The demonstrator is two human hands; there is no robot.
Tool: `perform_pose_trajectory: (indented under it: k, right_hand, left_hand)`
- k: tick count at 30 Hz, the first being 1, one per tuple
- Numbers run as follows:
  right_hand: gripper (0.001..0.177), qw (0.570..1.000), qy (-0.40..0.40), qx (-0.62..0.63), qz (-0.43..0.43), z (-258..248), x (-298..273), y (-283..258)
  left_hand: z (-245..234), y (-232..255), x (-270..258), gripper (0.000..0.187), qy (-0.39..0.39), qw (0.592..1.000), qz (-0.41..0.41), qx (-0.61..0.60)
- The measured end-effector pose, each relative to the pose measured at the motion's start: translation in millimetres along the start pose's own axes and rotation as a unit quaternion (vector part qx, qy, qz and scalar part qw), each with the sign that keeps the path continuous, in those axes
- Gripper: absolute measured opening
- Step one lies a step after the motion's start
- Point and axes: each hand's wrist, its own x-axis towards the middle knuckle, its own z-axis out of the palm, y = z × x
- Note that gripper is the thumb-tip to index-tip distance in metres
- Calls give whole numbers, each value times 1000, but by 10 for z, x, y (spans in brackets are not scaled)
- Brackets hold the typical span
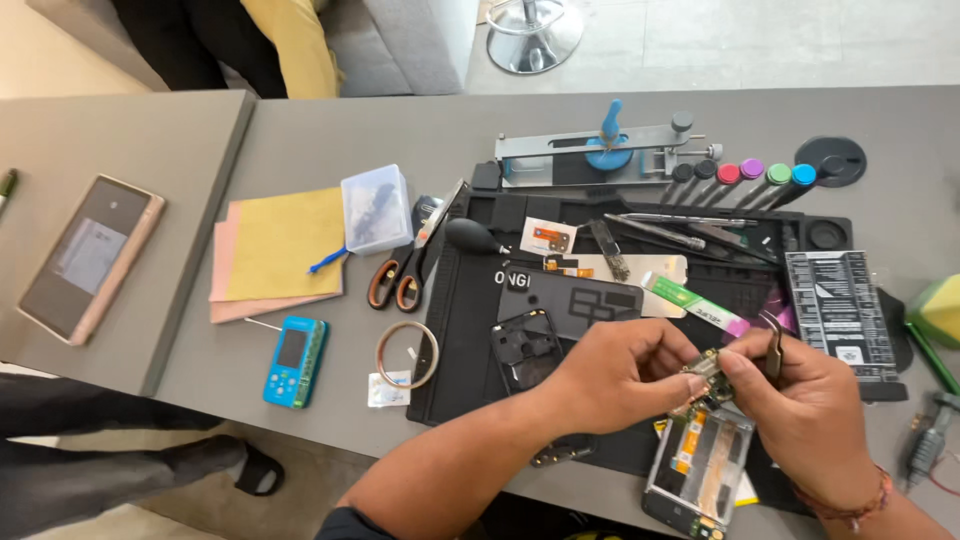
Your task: The person assembles a smartphone by connecting ribbon cables to the motherboard, placing the battery into the chassis, and securing components with a green tool. The person handles the motherboard, battery, and phone chassis throughout the process.
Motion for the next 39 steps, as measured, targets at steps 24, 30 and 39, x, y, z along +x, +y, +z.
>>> perform_pose_trajectory:
  k: [24,30,39]
  right_hand:
    - [24,929,16,-85,-360,-58,-127,54]
    - [21,922,37,-122,-364,-41,-84,-181]
    - [21,929,7,-151,-339,-98,-96,-196]
  left_hand:
    - [-130,137,45,11,78,995,51,37]
    - [-119,109,50,13,75,994,72,47]
    - [-97,137,54,8,59,996,64,38]
